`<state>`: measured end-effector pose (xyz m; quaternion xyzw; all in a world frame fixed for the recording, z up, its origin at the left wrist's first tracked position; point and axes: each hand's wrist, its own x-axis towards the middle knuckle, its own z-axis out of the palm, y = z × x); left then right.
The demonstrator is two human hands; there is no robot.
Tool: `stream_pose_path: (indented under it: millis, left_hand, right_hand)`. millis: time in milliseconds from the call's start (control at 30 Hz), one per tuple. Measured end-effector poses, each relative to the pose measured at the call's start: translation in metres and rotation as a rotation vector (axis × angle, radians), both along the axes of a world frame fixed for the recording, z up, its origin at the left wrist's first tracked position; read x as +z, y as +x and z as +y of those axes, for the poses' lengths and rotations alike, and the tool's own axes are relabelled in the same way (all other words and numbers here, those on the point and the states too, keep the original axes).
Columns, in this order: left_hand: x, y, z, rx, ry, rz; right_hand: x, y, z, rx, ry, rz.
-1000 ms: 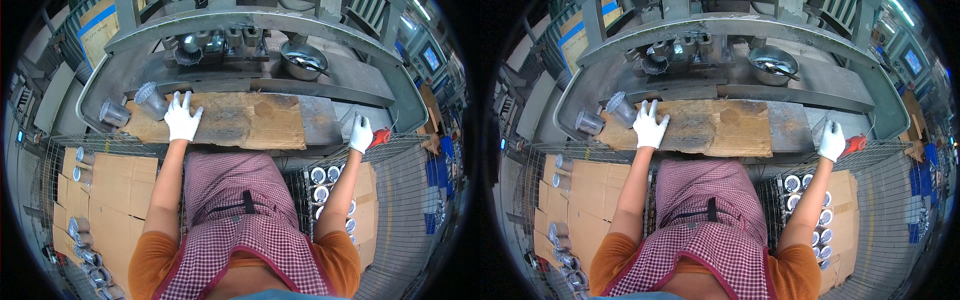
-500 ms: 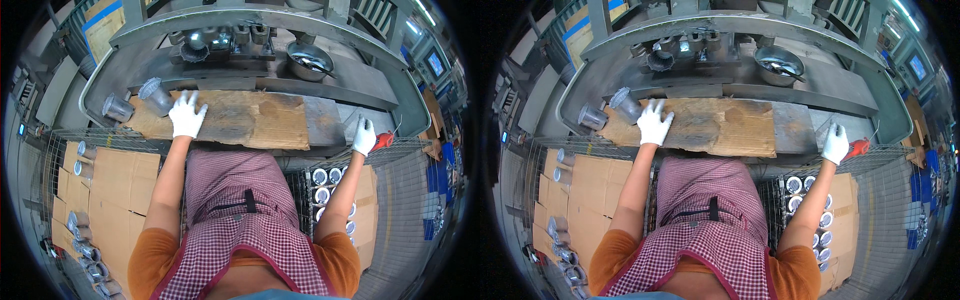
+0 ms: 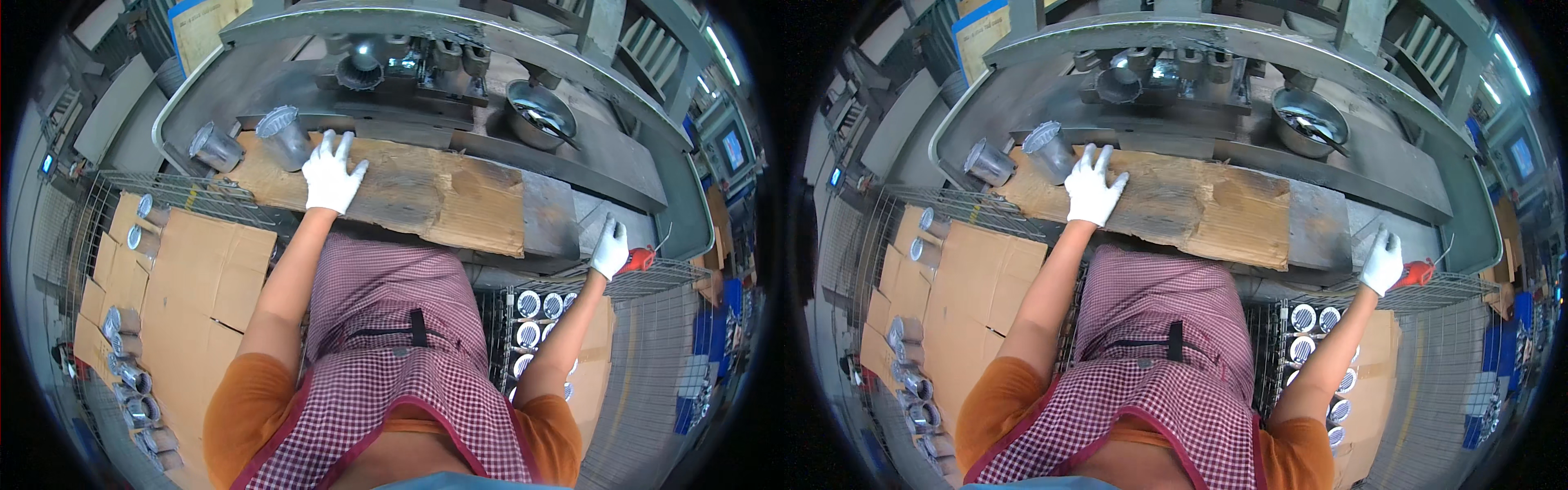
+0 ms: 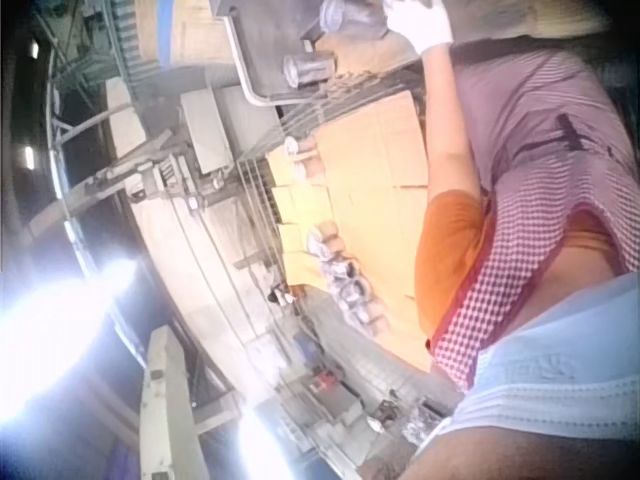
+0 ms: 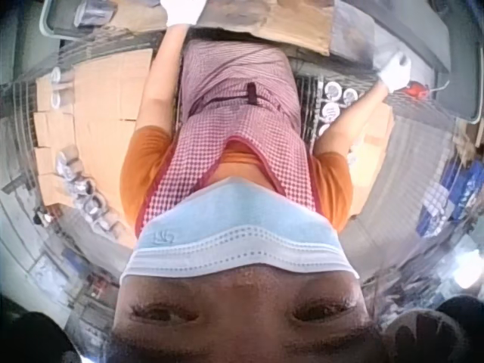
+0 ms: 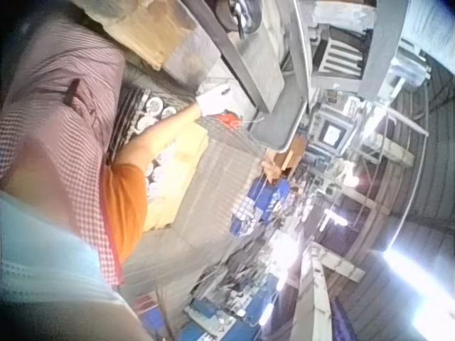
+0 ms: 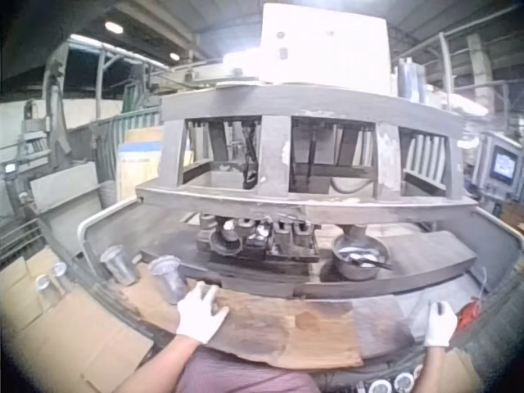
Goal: The worker processes metal heat sink components using a screwdriver and moves them between a workbench and a storage crate.
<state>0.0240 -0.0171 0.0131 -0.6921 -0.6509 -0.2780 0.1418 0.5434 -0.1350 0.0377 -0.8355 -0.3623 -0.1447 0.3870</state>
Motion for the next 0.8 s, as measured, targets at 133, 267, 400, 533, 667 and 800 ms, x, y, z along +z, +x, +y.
stream_pose_path:
  millis: [133, 267, 400, 533, 667, 800]
  left_hand:
    - [-0.012, -0.007, 0.008, -0.069, -0.266, 0.047]
    - [-0.011, -0.006, 0.005, -0.073, -0.207, -0.048]
    - [-0.004, -0.003, 0.001, -0.030, -0.019, -0.032]
    - [0.000, 0.000, -0.003, 0.004, 0.064, -0.042]
    - [-0.015, -0.008, 0.007, -0.095, -0.268, -0.013]
    - [-0.017, -0.007, 0.006, -0.096, -0.154, -0.021]
  right_hand:
    - [0.001, 0.000, -0.001, -0.016, -0.015, -0.024]
    - [0.000, 0.001, 0.000, -0.011, -0.018, -0.002]
    - [-0.001, 0.003, 0.001, 0.004, -0.005, 0.002]
    - [-0.001, 0.003, 0.001, -0.022, -0.011, -0.021]
    - [-0.003, 0.008, 0.001, -0.014, -0.019, -0.009]
    - [0.001, 0.003, 0.001, -0.038, -0.054, -0.017]
